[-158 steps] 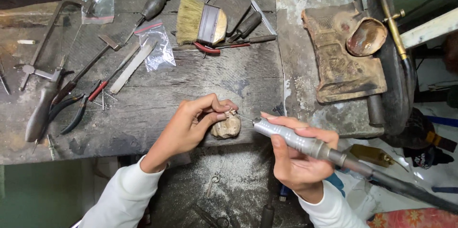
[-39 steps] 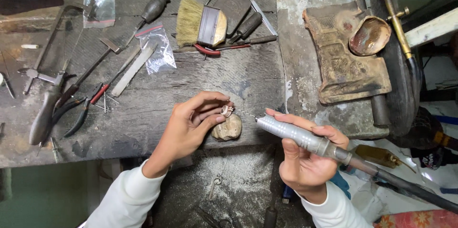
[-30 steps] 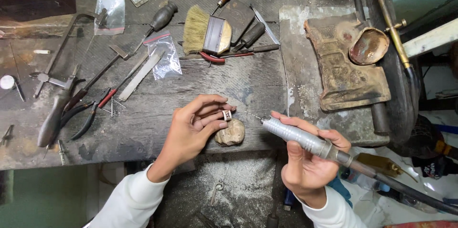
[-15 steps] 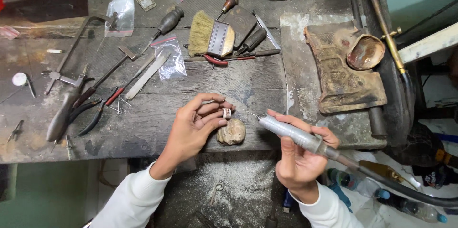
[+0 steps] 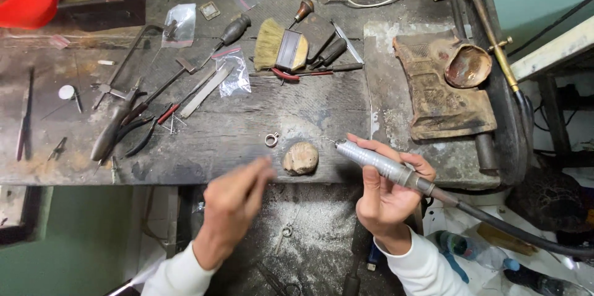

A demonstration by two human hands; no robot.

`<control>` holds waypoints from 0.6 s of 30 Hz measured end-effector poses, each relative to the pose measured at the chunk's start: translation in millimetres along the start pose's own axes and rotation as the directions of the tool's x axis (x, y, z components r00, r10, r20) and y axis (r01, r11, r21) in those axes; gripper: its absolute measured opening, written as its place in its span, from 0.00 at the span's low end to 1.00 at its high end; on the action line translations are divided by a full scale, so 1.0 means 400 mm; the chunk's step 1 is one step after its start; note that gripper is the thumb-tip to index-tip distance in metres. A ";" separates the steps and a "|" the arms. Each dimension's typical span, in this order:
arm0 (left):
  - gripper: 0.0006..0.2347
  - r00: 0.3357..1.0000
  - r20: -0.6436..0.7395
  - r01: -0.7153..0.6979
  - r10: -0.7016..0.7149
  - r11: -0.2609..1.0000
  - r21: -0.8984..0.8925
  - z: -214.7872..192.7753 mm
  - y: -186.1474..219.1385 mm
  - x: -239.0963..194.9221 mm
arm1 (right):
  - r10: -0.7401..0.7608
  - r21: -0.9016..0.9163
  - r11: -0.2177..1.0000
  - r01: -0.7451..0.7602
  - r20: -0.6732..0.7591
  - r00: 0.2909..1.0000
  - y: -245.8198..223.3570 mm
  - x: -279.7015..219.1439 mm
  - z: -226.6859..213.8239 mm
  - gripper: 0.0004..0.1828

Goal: Engraving a ring held in a wooden clamp using a rotary tool and cleaning with a brush

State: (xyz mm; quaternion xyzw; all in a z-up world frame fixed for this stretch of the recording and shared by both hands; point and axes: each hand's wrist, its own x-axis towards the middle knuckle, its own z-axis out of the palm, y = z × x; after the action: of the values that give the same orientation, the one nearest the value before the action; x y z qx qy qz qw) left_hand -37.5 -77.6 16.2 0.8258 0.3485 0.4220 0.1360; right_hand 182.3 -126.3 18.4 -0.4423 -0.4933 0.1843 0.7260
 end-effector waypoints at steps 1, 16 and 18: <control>0.06 1.000 0.001 -0.001 0.001 1.000 0.003 0.010 0.010 -0.035 | 0.000 0.003 1.000 0.000 -0.001 1.000 -0.003 0.000 -0.001 0.18; 0.11 0.990 0.138 0.034 -0.032 0.999 -0.012 -0.101 -0.105 0.073 | 0.007 -0.023 1.000 -0.007 0.004 1.000 -0.015 -0.017 0.016 0.18; 0.09 0.984 0.006 0.160 -0.175 0.912 0.377 -0.098 -0.205 0.095 | 0.001 -0.029 1.000 0.000 0.028 1.000 -0.009 -0.019 0.012 0.19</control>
State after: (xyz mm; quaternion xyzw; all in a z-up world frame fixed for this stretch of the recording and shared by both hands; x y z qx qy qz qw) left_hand -91.0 4.8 20.5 0.8117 0.4896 0.3180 0.0182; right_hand 173.9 -131.3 17.8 -0.4505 -0.5059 0.1834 0.7124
